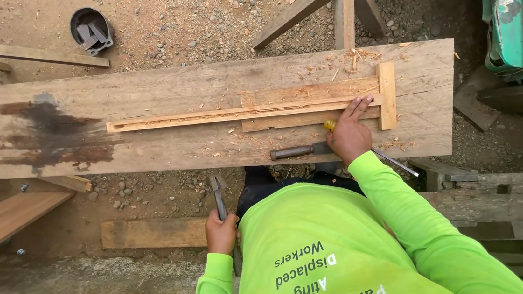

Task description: Using a hammer and a gauge tool or marking chisel to fit and adjust parts of a wooden track or guide mechanism on a workbench.

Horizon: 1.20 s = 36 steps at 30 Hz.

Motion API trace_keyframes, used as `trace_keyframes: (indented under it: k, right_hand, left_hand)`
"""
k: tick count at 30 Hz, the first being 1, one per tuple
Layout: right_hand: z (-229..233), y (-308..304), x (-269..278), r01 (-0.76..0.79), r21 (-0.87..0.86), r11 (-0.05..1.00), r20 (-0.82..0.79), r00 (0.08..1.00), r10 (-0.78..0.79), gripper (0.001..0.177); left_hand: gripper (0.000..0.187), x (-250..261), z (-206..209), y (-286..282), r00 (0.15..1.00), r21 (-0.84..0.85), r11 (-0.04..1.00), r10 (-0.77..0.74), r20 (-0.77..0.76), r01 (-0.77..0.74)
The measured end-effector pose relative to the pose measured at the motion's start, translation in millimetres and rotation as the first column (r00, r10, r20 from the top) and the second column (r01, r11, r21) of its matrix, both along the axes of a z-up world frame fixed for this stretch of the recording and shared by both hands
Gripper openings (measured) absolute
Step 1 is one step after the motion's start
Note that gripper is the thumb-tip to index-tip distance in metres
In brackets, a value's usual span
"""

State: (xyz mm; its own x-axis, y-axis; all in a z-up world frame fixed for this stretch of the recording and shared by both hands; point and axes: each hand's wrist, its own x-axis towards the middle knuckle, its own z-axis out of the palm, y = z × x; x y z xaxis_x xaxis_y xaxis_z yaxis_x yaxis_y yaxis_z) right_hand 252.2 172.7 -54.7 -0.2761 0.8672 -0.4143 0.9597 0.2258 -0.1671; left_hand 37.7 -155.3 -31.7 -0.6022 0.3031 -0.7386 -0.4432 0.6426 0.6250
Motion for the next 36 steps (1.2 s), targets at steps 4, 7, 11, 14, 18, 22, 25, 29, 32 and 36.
trace_keyframes:
  k: [4,7,11,14,18,22,25,29,32,36]
  right_hand:
    - [-7.0,-1.4,-30.3,0.081,0.015,0.997,0.045,0.996,-0.082,0.116]
    - [-6.6,-15.5,-64.4,0.142,-0.010,0.990,0.087,0.986,-0.141,0.118]
    - [20.8,-46.5,-124.7,0.042,-0.107,0.993,-0.026,0.999,-0.045,0.106]
    - [37.8,-75.6,-146.2,-0.201,-0.274,0.940,-0.368,0.925,0.091,0.085]
    - [92.4,-92.1,-173.4,-0.554,-0.085,0.828,-0.654,0.658,0.373,0.066]
    - [96.4,-78.4,-172.5,-0.602,-0.141,0.786,-0.433,0.752,0.498,0.041]
    - [87.5,-63.7,-168.4,-0.583,0.101,0.806,-0.512,0.664,0.544,0.035]
    - [71.5,-45.1,-167.8,-0.552,0.128,0.824,-0.587,0.627,0.512,0.030]
    - [69.3,-35.2,-166.5,-0.532,0.213,0.819,-0.649,0.550,0.526,0.031]
    - [67.9,-27.7,-160.6,-0.538,0.190,0.821,-0.701,0.511,0.498,0.030]
  left_hand:
    - [0.011,-54.1,-18.2,-6.7,0.996,0.036,0.996,-0.081,0.027,0.080]
    - [0.013,-93.6,-31.5,-11.3,0.975,0.031,0.975,-0.219,-0.029,0.220]
    - [0.015,-140.5,-38.6,-15.9,0.946,-0.006,0.946,-0.323,-0.022,0.323]
    - [0.017,-167.9,-42.1,-21.4,0.928,-0.016,0.928,-0.373,0.002,0.373]
    - [0.017,-182.8,-25.3,-7.8,0.898,-0.061,0.898,-0.438,-0.040,0.436]
    - [0.014,-173.4,-25.4,-4.4,0.927,-0.088,0.923,-0.373,0.037,0.375]
    - [0.007,-161.5,-35.4,-3.6,0.929,0.003,0.929,-0.369,0.022,0.369]
    - [0.007,-136.6,-29.3,1.4,0.951,0.027,0.954,-0.301,0.073,0.300]
    - [0.006,-120.4,-19.0,2.2,0.959,0.021,0.960,-0.281,0.043,0.280]
    - [0.007,-103.7,-23.9,-1.9,0.974,0.043,0.976,-0.215,0.067,0.213]
